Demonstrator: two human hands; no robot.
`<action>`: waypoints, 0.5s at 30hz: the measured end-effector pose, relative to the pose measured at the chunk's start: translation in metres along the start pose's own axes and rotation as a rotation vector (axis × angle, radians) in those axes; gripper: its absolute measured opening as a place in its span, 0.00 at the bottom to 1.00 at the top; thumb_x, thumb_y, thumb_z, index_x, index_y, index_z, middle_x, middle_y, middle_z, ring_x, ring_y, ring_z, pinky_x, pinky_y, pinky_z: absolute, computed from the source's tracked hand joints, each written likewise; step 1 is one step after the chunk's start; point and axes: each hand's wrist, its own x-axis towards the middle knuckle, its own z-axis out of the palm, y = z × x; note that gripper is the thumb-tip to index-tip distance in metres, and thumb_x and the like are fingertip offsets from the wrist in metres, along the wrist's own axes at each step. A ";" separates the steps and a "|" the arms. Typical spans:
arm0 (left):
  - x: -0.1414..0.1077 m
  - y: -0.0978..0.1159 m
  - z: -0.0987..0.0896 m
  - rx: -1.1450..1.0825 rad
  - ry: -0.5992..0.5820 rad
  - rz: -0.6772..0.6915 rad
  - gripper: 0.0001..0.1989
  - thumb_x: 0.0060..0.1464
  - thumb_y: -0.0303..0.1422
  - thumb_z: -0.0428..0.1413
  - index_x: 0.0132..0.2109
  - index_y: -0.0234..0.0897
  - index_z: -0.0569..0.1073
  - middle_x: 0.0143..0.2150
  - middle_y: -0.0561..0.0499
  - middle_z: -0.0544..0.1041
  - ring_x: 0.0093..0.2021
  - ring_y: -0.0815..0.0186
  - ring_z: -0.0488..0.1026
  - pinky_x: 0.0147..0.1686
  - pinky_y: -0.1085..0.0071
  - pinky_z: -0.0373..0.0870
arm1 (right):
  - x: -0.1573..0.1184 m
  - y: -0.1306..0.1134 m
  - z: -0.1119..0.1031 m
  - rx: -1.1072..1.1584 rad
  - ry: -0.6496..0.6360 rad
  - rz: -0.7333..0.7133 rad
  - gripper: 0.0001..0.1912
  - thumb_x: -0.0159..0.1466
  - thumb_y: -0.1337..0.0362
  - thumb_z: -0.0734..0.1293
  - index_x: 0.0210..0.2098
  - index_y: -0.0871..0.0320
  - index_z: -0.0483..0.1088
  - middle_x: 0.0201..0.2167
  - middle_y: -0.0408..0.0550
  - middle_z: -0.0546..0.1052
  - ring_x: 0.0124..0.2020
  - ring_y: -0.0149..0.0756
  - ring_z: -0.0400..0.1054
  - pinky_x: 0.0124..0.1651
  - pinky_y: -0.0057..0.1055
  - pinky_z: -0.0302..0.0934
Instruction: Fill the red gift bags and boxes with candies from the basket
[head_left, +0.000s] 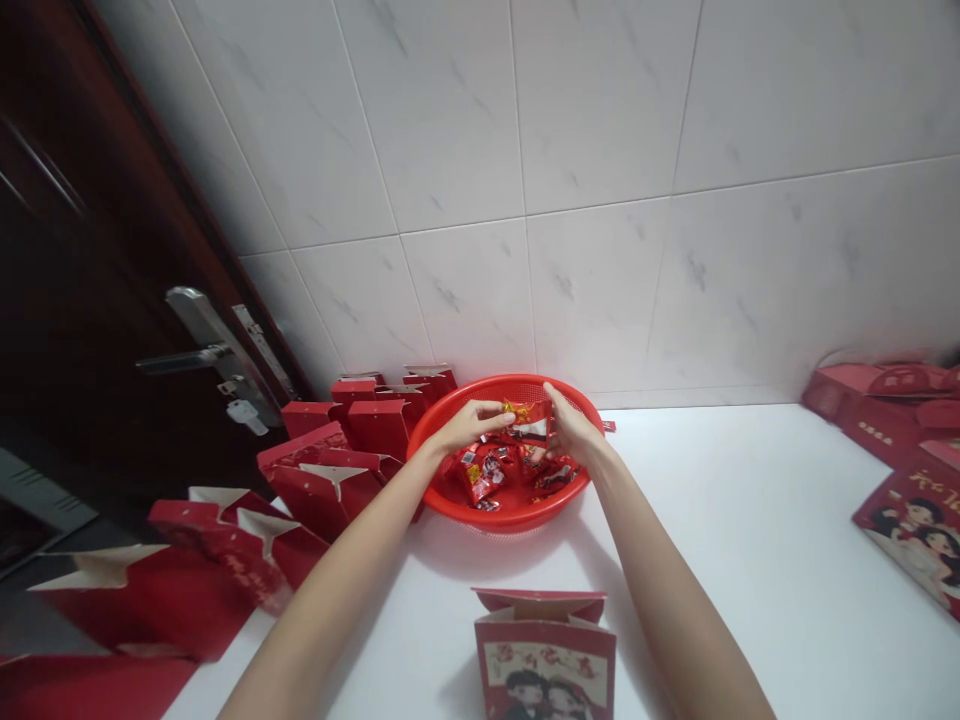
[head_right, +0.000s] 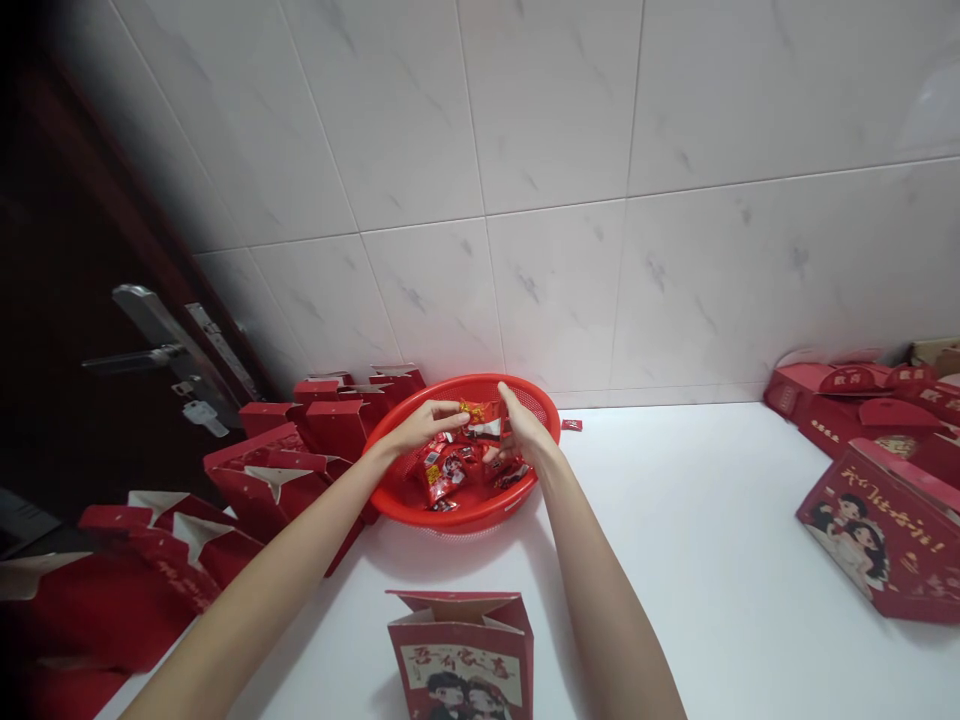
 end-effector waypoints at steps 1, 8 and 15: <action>0.000 -0.002 -0.001 0.029 0.026 0.006 0.24 0.53 0.53 0.58 0.37 0.34 0.78 0.38 0.47 0.80 0.44 0.57 0.75 0.44 0.65 0.72 | -0.001 0.000 0.001 0.030 -0.028 0.022 0.29 0.67 0.42 0.58 0.41 0.61 0.75 0.23 0.49 0.77 0.17 0.37 0.71 0.17 0.27 0.59; 0.013 -0.015 0.000 0.238 0.209 -0.094 0.23 0.61 0.48 0.50 0.42 0.33 0.80 0.39 0.45 0.82 0.43 0.58 0.77 0.42 0.68 0.73 | -0.003 0.005 0.003 0.137 -0.012 -0.050 0.08 0.63 0.60 0.71 0.33 0.59 0.74 0.30 0.47 0.80 0.20 0.31 0.70 0.20 0.24 0.61; 0.016 -0.044 -0.013 0.514 0.280 -0.395 0.07 0.51 0.31 0.57 0.35 0.36 0.80 0.40 0.43 0.83 0.44 0.56 0.78 0.42 0.69 0.72 | 0.000 0.006 0.003 0.173 0.163 -0.076 0.05 0.62 0.63 0.70 0.34 0.59 0.75 0.32 0.49 0.82 0.32 0.38 0.78 0.24 0.24 0.66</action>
